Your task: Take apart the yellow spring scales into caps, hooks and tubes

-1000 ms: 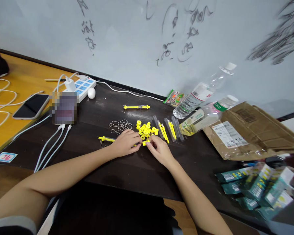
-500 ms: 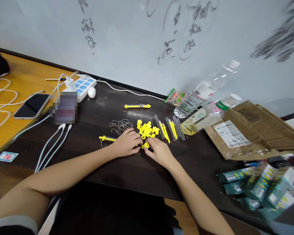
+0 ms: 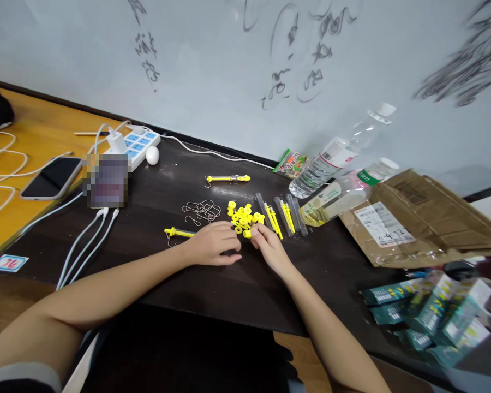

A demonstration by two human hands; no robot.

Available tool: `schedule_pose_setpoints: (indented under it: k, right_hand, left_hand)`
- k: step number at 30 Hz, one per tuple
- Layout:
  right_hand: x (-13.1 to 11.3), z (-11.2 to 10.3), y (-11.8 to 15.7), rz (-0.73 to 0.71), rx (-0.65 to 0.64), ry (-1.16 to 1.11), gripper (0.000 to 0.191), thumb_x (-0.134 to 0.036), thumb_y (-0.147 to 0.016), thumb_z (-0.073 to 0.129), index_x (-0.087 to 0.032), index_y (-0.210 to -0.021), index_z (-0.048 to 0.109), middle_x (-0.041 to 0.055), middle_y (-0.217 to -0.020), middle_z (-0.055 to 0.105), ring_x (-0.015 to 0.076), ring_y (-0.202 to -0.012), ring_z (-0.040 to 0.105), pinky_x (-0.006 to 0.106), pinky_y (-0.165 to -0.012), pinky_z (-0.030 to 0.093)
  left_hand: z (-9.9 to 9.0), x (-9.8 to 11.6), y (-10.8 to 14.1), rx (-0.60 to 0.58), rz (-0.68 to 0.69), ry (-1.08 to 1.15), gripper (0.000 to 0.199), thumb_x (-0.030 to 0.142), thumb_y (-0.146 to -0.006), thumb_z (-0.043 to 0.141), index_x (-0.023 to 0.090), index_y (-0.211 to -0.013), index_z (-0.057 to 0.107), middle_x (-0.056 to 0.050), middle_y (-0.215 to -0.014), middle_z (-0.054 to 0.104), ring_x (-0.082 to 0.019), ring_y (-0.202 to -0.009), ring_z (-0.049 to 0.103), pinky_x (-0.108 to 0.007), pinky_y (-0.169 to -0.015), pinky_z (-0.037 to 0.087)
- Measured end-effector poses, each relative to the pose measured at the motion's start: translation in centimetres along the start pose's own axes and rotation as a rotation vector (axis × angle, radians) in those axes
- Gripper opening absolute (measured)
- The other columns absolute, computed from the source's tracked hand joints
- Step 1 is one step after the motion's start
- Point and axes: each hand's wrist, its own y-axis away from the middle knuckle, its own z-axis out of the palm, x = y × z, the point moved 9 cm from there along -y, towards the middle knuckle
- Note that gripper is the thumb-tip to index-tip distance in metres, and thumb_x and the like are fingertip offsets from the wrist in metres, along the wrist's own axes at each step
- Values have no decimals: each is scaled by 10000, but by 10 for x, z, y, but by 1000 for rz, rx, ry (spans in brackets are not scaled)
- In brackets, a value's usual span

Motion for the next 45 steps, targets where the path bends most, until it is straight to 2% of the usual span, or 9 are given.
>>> schedule_pose_setpoints:
  k: [2, 5, 22, 29, 35, 45]
  right_hand:
    - [-1, 0, 0, -17, 6, 28, 319, -427, -923, 409, -202, -696, 408, -39, -618, 386, 117, -585, 378, 254, -591, 319]
    - [-2, 0, 1, -28, 8, 71, 299, -409, -921, 415, -200, -706, 417, -38, -630, 383, 117, -594, 377, 253, -595, 323]
    - [-4, 5, 3, -58, -6, 132, 244, -393, -916, 432, -194, -782, 476, -43, -643, 372, 112, -587, 367, 243, -580, 319]
    - [-5, 12, 4, -58, -47, 109, 271, -422, -918, 425, -193, -785, 483, -34, -647, 385, 115, -599, 367, 247, -584, 333]
    - [-3, 16, 3, -36, -67, 42, 304, -444, -921, 408, -194, -759, 472, -33, -628, 385, 119, -599, 374, 257, -593, 343]
    - [-6, 18, 3, -42, -74, -10, 295, -452, -906, 437, -197, -758, 460, -38, -637, 379, 116, -591, 367, 252, -578, 327]
  left_hand:
    - [5, 13, 1, -47, 106, 21, 195, 339, -872, 499, 198, -777, 595, 14, -695, 585, -121, -708, 552, -344, -1020, 378]
    - [10, 22, 1, -94, 154, 35, 218, 359, -859, 497, 198, -756, 602, 9, -656, 563, -131, -691, 544, -350, -1033, 371]
    - [17, 27, 2, -167, 147, 107, 241, 416, -824, 518, 203, -749, 604, 6, -639, 568, -147, -678, 527, -367, -1026, 336]
    - [18, 28, 3, -163, 145, 152, 240, 425, -806, 534, 200, -750, 596, 6, -626, 582, -147, -663, 541, -366, -992, 351]
    - [13, 27, 3, -120, 133, 209, 217, 395, -773, 573, 202, -866, 599, 7, -655, 621, -151, -672, 577, -351, -979, 370]
    - [12, 27, 3, -104, 131, 211, 234, 401, -770, 568, 192, -870, 599, 10, -635, 609, -146, -629, 564, -354, -927, 399]
